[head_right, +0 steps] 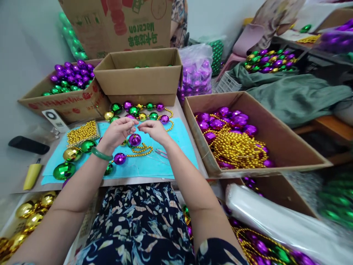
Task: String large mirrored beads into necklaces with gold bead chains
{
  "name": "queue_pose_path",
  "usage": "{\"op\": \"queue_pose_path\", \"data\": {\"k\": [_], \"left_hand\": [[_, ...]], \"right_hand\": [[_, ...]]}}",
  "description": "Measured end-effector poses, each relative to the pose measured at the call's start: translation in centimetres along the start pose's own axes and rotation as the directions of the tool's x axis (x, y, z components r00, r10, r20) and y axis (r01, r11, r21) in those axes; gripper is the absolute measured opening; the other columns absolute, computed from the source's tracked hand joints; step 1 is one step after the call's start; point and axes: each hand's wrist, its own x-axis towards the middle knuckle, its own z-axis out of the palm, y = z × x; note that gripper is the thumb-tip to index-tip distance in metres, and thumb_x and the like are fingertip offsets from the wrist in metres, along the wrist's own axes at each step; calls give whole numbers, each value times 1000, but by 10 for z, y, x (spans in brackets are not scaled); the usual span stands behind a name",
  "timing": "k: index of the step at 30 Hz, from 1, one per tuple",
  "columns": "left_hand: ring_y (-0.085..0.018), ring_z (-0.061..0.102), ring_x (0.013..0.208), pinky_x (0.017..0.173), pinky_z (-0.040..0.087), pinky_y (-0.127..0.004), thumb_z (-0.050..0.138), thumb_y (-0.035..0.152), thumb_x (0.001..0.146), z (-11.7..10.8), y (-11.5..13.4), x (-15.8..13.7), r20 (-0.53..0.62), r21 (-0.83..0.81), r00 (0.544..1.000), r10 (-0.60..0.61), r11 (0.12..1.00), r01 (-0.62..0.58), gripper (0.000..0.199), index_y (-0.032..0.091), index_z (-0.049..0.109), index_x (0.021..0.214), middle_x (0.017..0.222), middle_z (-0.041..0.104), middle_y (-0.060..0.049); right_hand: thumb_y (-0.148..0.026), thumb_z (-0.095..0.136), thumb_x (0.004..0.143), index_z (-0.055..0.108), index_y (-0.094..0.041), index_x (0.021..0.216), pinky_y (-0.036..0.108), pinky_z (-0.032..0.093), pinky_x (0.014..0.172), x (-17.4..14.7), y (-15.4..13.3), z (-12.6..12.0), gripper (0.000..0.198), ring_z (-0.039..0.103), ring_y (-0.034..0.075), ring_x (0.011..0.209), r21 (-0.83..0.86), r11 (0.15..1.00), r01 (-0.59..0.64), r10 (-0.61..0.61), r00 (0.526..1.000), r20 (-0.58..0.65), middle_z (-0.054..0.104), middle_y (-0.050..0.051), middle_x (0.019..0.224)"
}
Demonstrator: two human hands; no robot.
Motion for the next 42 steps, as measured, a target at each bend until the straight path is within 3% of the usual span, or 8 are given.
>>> {"op": "queue_pose_path", "data": {"k": [6,17,23,29,32,37,39,42], "left_hand": [[-8,56,57,55,44,-21,73,22,70,1,5,-4,37,-35,999,-12,999,13,12,12,67,73,66,63,-2],[-8,56,57,54,46,-19,74,21,68,-1,17,-11,8,-61,1000,-21,998,21,11,12,68,71,65,63,-2],[-12,61,77,61,47,-21,74,21,68,-6,14,-12,-133,-37,988,84,995,-90,12,13,67,73,85,67,-5],[-13,61,76,55,46,-20,67,32,73,-4,-22,-34,-424,95,892,159,987,-131,21,17,64,88,87,65,-4],[-14,61,75,55,46,-21,65,31,75,4,-44,-47,-443,327,865,234,941,-88,20,16,66,87,83,66,-5],[-15,59,79,63,45,-23,64,26,74,10,-54,-48,-400,574,784,474,797,-189,12,17,70,78,83,66,-5],[-13,58,69,59,45,-23,64,28,74,8,-52,-47,-424,490,812,401,856,-166,13,16,68,73,73,64,-3],[-12,58,63,51,45,-22,65,34,72,-1,-47,-49,-440,226,882,166,972,-70,20,14,66,76,70,63,-3]], "right_hand": [[-30,65,69,69,-18,72,19,27,40,1,5,20,13,38,5,42,102,994,-35,14,980,201,54,-5,51],[-30,71,67,68,-17,74,19,32,41,6,14,25,15,44,6,42,234,970,-72,3,959,283,58,-4,54],[-28,69,64,65,-17,65,20,26,40,3,3,32,12,37,5,41,160,987,-34,10,989,149,50,-6,47],[-28,69,60,64,-16,62,22,32,45,2,-14,39,13,40,7,46,184,983,-11,21,998,-56,52,-5,49],[-25,67,61,65,-16,63,23,38,51,0,-26,46,9,47,9,52,137,990,43,-28,994,-110,57,-3,55],[-21,64,64,65,-17,63,25,43,58,-5,-44,65,5,54,12,60,24,990,137,-132,981,-145,62,-2,61],[-22,63,65,65,-17,64,25,42,58,-2,-47,67,6,53,12,59,-30,985,172,-175,967,-188,60,-2,60],[-25,63,67,65,-16,65,24,40,52,8,-46,61,9,50,11,52,-64,980,187,-198,947,-252,57,-3,56]]}}
